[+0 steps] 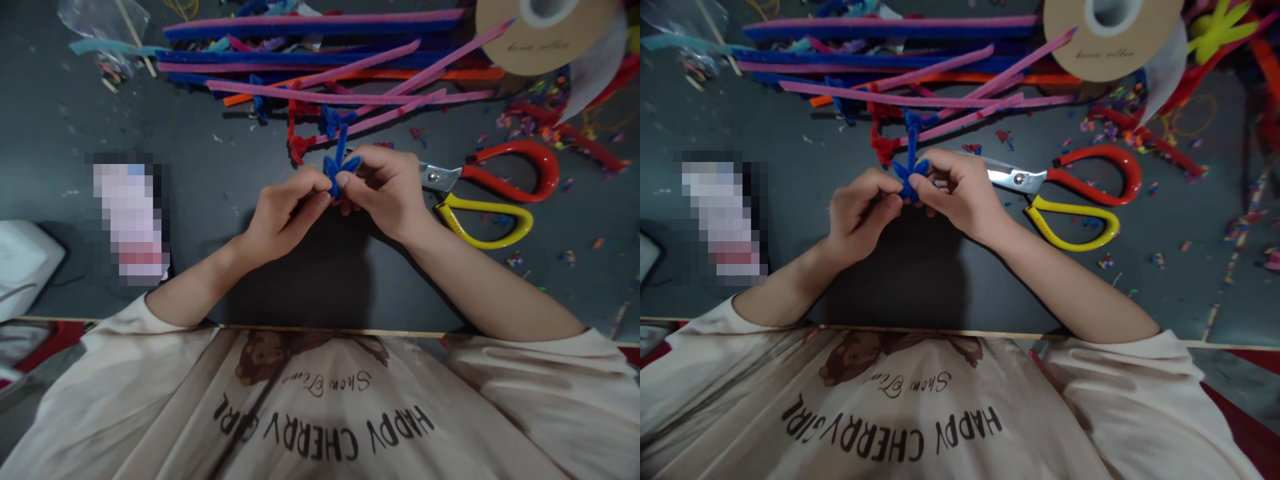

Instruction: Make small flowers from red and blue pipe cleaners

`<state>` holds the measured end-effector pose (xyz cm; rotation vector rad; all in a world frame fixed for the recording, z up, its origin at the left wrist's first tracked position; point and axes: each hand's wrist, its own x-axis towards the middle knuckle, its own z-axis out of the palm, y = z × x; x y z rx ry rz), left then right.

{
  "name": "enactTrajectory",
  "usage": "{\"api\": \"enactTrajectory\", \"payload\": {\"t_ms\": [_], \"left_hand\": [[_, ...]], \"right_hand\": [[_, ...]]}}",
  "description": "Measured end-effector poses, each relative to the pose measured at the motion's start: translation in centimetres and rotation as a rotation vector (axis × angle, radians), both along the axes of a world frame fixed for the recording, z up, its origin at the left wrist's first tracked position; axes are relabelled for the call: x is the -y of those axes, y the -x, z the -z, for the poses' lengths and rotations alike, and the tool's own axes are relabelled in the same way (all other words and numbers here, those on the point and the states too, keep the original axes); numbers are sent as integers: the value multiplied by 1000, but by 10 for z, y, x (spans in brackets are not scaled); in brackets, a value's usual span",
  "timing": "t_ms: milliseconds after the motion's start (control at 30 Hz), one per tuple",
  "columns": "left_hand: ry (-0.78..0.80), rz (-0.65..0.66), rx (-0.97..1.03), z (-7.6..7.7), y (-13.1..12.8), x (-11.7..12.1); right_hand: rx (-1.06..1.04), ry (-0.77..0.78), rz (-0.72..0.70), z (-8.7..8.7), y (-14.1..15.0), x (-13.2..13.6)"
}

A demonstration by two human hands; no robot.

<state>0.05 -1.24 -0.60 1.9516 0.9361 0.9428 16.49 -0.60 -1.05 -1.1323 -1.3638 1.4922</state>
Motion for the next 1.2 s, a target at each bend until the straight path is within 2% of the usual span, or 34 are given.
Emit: {"api": "enactTrajectory", "payload": {"t_ms": [267,367,500,600,733,1000,1200], "left_hand": [[142,91,34,4,5,-2],[156,74,82,4,4,-3],[92,0,138,2,-1,-2],[50,-48,78,0,-3,0],[58,-193,65,0,-1,-1],[-129,-228,-50,6,1,-5],[-97,-210,10,3,0,-3]], "right_hand": [[4,-24,-84,1,-4,0],[-27,-33,-74,1,-2,0],[-17,-93,-28,0,0,-1],[32,-134,-50,0,-2,0],[82,-168,-99,1,-4,0],[118,-164,-93,3,-3,0],[141,-158,-36,5,-1,0]]}}
